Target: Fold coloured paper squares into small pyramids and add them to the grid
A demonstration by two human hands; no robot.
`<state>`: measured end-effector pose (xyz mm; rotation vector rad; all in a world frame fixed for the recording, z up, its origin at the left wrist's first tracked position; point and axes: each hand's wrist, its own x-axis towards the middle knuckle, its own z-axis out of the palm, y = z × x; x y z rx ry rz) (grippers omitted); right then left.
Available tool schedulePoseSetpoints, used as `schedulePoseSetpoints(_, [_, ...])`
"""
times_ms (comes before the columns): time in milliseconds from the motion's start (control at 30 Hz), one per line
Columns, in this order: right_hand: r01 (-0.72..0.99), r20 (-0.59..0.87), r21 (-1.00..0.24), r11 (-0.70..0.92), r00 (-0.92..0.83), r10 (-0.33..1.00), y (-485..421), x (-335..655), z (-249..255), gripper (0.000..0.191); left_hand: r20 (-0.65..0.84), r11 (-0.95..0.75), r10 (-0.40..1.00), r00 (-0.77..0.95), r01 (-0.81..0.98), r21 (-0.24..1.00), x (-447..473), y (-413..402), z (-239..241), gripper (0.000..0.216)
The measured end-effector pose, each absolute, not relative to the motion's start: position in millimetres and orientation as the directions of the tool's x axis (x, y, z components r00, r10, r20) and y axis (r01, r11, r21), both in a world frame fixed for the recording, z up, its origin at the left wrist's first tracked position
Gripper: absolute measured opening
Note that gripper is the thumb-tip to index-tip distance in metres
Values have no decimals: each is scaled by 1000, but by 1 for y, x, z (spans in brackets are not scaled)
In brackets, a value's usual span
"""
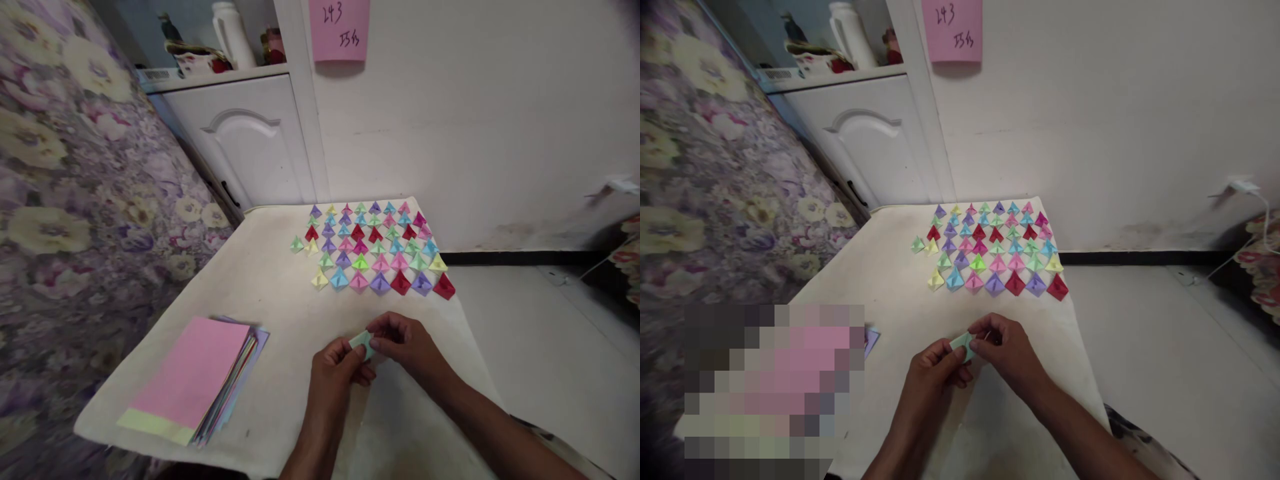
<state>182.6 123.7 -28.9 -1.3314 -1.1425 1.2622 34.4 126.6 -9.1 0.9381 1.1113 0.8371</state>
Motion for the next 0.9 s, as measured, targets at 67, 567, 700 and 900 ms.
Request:
schedulePoseSetpoints(67, [13, -123, -992, -124, 33, 992, 124, 183, -28, 18, -352, 380, 906, 234, -86, 921, 35, 127, -9, 18])
schedulePoseSetpoints(567, [-89, -136, -987, -134, 28, 990, 122, 180, -22, 12, -301, 310, 929, 214, -6, 951, 34, 128, -14, 16])
schedulePoseSetpoints(700, [-67, -142, -988, -141, 6, 990, 123, 182, -23, 12, -298, 305, 932, 208, 1, 952, 34, 128, -14, 16])
schedulePoseSetpoints(900, [46, -131, -990, -130, -17, 991, 124, 183, -22, 10, -299, 300, 929, 218, 29, 954, 35, 127, -14, 17])
